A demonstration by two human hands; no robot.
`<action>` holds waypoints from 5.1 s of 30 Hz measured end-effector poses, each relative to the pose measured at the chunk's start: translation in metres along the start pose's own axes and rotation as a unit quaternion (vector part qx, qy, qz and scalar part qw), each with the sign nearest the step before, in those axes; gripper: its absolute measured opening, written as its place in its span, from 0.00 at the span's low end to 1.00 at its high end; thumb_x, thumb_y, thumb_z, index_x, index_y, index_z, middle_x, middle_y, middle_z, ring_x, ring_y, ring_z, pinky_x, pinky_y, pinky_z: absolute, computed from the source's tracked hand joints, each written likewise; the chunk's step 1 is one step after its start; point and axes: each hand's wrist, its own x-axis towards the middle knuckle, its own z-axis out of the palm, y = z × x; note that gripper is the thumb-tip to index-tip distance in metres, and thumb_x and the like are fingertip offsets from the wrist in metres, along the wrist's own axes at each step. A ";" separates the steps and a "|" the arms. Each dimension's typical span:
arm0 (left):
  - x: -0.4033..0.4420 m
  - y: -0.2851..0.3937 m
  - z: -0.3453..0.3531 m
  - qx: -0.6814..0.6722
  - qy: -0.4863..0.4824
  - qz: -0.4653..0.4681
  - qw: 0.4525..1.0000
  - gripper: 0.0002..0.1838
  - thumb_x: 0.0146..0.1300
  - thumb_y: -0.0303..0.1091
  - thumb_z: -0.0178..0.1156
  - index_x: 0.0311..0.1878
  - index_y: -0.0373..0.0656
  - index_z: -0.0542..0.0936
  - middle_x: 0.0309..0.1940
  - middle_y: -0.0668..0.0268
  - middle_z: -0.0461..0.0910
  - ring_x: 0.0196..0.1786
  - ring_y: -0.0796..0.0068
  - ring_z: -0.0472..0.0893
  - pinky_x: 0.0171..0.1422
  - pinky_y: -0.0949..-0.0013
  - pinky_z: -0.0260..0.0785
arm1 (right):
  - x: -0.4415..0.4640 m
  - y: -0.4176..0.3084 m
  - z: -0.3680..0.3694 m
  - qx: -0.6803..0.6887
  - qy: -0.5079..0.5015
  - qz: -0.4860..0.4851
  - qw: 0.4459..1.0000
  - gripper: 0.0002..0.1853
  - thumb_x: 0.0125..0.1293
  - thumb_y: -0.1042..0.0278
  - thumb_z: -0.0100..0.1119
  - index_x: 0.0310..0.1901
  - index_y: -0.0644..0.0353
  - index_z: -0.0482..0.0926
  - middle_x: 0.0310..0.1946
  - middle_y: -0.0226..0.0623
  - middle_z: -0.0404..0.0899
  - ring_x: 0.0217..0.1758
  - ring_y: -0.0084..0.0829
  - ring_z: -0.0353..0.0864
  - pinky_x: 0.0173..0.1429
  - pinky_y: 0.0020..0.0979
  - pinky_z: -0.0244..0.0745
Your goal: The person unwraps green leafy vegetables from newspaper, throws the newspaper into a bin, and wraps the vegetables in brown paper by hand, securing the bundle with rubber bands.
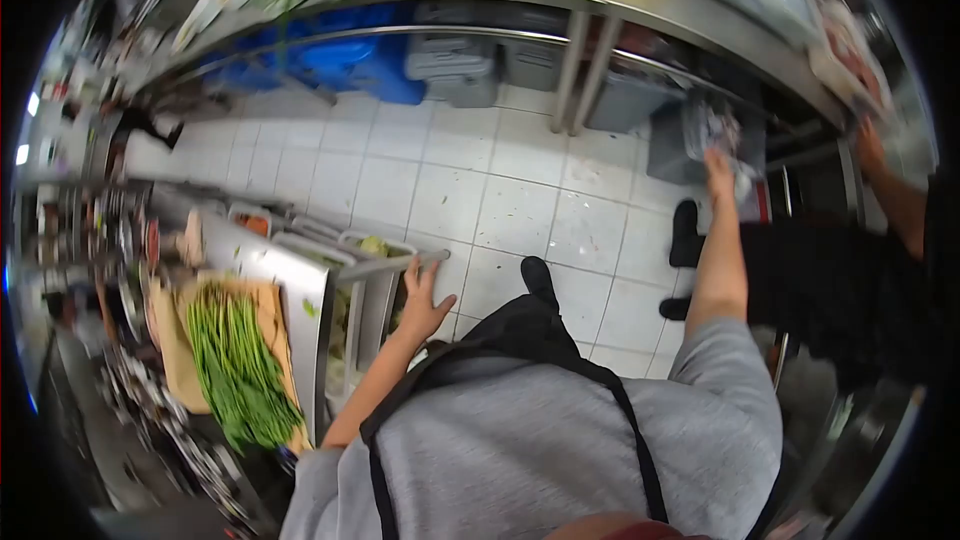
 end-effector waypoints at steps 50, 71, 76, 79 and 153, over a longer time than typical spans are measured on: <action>-0.414 -0.332 -0.229 -0.159 0.688 -0.254 0.660 0.10 0.59 0.34 0.59 0.42 0.41 0.78 0.41 0.66 0.76 0.47 0.66 0.75 0.52 0.64 0.65 | -0.889 -0.445 0.641 -0.236 -0.740 -0.623 -0.087 0.16 0.40 0.72 0.70 0.27 0.61 0.70 0.44 0.35 0.77 0.57 0.43 0.72 0.60 0.47 0.61; -0.360 -0.365 -0.274 -0.218 0.510 -0.309 0.773 0.11 0.54 0.30 0.59 0.41 0.39 0.75 0.36 0.55 0.78 0.43 0.53 0.77 0.46 0.56 0.70 | -0.874 -0.475 0.641 -0.286 -0.736 -0.613 -0.033 0.15 0.31 0.79 0.63 0.21 0.64 0.66 0.22 0.39 0.63 0.30 0.44 0.65 0.55 0.39 0.66; -0.364 -0.370 -0.281 -0.247 0.528 -0.249 0.773 0.11 0.52 0.29 0.60 0.41 0.42 0.78 0.36 0.55 0.79 0.41 0.53 0.79 0.45 0.56 0.70 | -0.868 -0.484 0.642 -0.287 -0.729 -0.620 -0.021 0.15 0.31 0.80 0.60 0.21 0.65 0.63 0.21 0.41 0.59 0.27 0.44 0.62 0.56 0.40 0.68; -0.371 -0.374 -0.287 -0.313 0.541 -0.175 0.760 0.12 0.51 0.28 0.61 0.41 0.41 0.78 0.34 0.55 0.80 0.40 0.54 0.79 0.44 0.57 0.70 | -0.864 -0.490 0.642 -0.283 -0.730 -0.622 0.002 0.15 0.32 0.80 0.59 0.21 0.65 0.62 0.20 0.41 0.58 0.26 0.44 0.62 0.55 0.40 0.69; -0.353 -0.323 -0.264 -0.052 0.769 -0.256 0.584 0.22 0.43 0.29 0.61 0.46 0.45 0.74 0.43 0.65 0.74 0.51 0.65 0.72 0.58 0.56 0.58 | -0.851 -0.440 0.671 -0.330 -0.764 -0.541 0.117 0.18 0.57 0.65 0.65 0.20 0.65 0.67 0.18 0.34 0.63 0.26 0.30 0.62 0.32 0.30 0.57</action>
